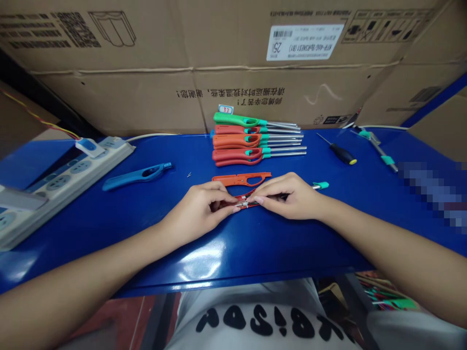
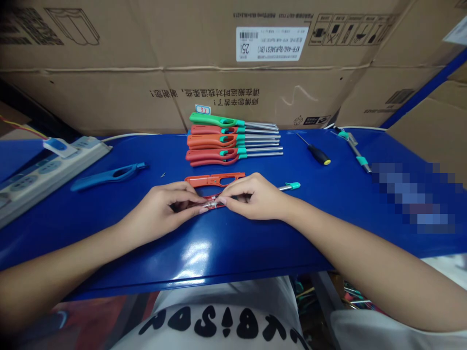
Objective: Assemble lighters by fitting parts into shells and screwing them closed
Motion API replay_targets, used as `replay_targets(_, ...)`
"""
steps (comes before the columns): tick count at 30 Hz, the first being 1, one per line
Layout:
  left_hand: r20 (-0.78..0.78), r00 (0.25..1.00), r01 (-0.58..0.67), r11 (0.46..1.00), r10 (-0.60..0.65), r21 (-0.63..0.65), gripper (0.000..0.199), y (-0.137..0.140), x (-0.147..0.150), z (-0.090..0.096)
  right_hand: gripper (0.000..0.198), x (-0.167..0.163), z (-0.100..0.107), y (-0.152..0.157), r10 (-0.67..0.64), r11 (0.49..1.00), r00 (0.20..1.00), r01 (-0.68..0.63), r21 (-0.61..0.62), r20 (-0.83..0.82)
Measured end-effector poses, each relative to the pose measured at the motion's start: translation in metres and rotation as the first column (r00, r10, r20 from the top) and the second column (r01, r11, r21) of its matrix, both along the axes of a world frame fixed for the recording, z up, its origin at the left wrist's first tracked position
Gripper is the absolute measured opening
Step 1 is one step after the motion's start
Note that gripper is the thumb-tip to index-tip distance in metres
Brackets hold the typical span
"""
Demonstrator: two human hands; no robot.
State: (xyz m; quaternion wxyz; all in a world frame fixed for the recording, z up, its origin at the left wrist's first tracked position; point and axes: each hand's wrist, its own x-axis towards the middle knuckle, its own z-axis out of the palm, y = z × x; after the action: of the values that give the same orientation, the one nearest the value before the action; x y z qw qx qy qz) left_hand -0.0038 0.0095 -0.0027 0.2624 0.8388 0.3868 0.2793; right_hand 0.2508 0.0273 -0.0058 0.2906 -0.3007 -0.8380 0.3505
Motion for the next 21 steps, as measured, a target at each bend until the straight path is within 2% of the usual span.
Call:
replay_targets(9,0.043,0.998,-0.032,0.998,0.034,-0.047,0.011,0.0004,0.0023,-0.0017,0.021,0.0013,-0.0007,0.0005,0.022,0.998,0.999,-0.024,0.059,0.034)
replay_targets(13,0.050,0.996,-0.075,0.996,0.078,-0.048,0.011,-0.0025,0.0040,-0.0029,0.023,0.0010,0.0002,-0.0011,0.048,0.989,0.997,-0.056,0.137,0.059)
replay_targets(19,0.036,0.999,-0.039,0.998,0.040,-0.048,0.013,-0.0031,0.0032,0.0011,0.023,0.0000,0.0011,-0.0050,0.106,0.960,0.987,-0.133,0.247,0.117)
replay_targets(21,0.035,0.999,-0.021,0.999,0.023,-0.049,0.014,-0.0020,0.0024,0.0023,0.022,0.0003,0.0016,-0.0046,0.083,0.958,0.991,-0.108,0.267,0.103)
